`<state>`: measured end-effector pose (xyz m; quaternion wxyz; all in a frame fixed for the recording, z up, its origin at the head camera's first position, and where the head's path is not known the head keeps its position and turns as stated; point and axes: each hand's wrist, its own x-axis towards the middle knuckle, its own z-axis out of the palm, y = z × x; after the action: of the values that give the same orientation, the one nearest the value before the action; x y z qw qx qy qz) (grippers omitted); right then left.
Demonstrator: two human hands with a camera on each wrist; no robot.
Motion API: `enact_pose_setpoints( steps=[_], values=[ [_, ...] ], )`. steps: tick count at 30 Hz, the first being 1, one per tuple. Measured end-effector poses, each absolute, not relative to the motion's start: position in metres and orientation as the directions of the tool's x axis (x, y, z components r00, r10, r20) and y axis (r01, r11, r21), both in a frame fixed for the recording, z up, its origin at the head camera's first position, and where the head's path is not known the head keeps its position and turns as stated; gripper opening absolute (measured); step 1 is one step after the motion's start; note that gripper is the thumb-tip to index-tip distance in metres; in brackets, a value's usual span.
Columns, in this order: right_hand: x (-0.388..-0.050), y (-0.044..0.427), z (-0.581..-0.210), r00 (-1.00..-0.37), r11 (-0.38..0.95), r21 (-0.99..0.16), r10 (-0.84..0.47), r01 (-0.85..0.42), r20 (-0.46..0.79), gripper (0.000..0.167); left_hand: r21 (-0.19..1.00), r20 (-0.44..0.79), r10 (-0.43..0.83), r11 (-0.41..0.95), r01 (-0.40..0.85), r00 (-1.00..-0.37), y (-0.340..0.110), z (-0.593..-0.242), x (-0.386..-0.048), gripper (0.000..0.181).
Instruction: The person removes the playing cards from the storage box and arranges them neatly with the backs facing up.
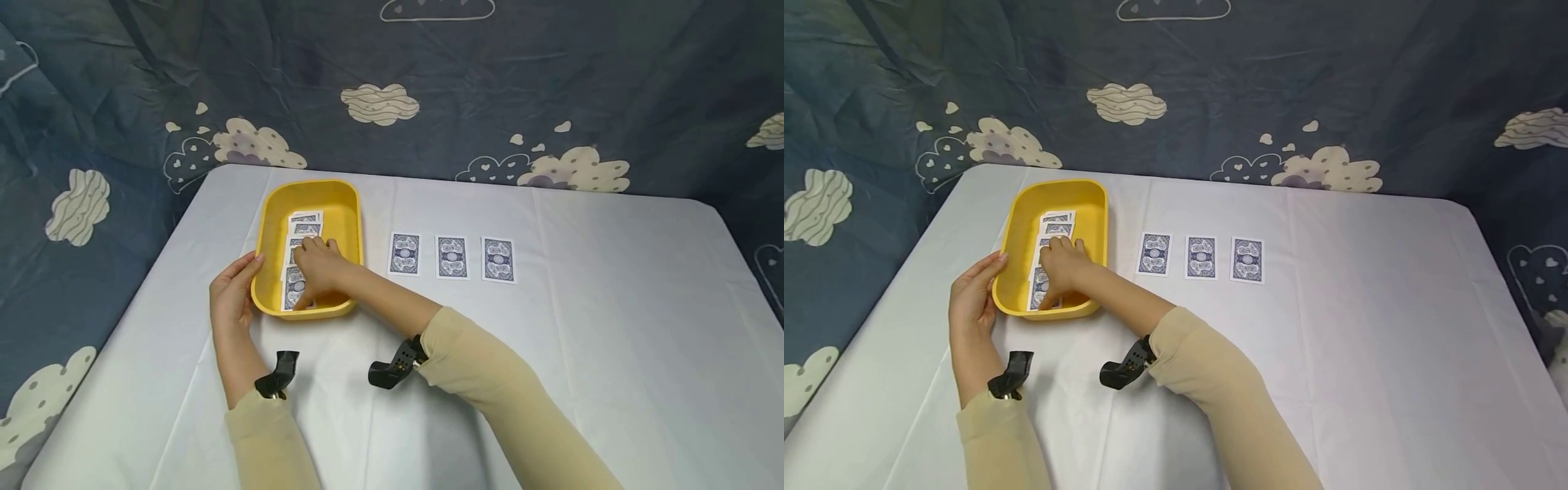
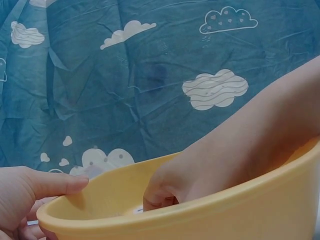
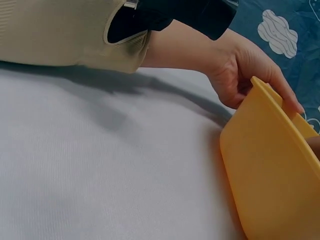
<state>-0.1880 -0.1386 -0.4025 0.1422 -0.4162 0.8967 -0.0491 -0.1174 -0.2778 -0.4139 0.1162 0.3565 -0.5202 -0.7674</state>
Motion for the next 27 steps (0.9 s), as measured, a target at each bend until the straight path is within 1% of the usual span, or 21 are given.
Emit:
enact_pose_setpoints(
  steps=[3,7,10,14,18,21,27],
  values=[
    [-0.189,-0.137,-0.403,-0.61,0.642,-0.217,-0.766,-0.735,-0.201,0.082,0.877,-0.43,-0.54,-0.439,-0.194,-0.724,-0.277,-0.414,-0.118,0.02],
    [-0.191,-0.133,-0.397,-0.612,0.63,-0.252,-0.775,-0.734,-0.155,0.086,0.874,-0.426,-0.534,-0.452,-0.179,-0.73,-0.277,-0.414,-0.118,0.016],
    [-0.193,-0.127,-0.385,-0.618,0.619,-0.283,-0.779,-0.733,-0.105,0.092,0.871,-0.433,-0.534,-0.456,-0.184,-0.726,-0.278,-0.413,-0.118,0.017],
    [-0.199,-0.11,-0.361,-0.642,0.622,-0.323,-0.765,-0.713,-0.055,0.095,0.874,-0.44,-0.546,-0.444,-0.199,-0.712,-0.278,-0.413,-0.118,0.02],
    [-0.208,-0.079,-0.338,-0.676,0.631,-0.356,-0.737,-0.69,0.003,0.092,0.878,-0.438,-0.561,-0.434,-0.202,-0.702,-0.278,-0.413,-0.117,0.022],
    [-0.216,-0.046,-0.329,-0.701,0.638,-0.373,-0.712,-0.673,0.047,0.09,0.879,-0.436,-0.562,-0.434,-0.199,-0.703,-0.278,-0.414,-0.118,0.021],
    [-0.236,0.034,-0.324,-0.779,0.699,-0.408,-0.625,-0.587,0.051,0.089,0.875,-0.439,-0.549,-0.441,-0.2,-0.711,-0.278,-0.415,-0.118,0.021]
  ],
)
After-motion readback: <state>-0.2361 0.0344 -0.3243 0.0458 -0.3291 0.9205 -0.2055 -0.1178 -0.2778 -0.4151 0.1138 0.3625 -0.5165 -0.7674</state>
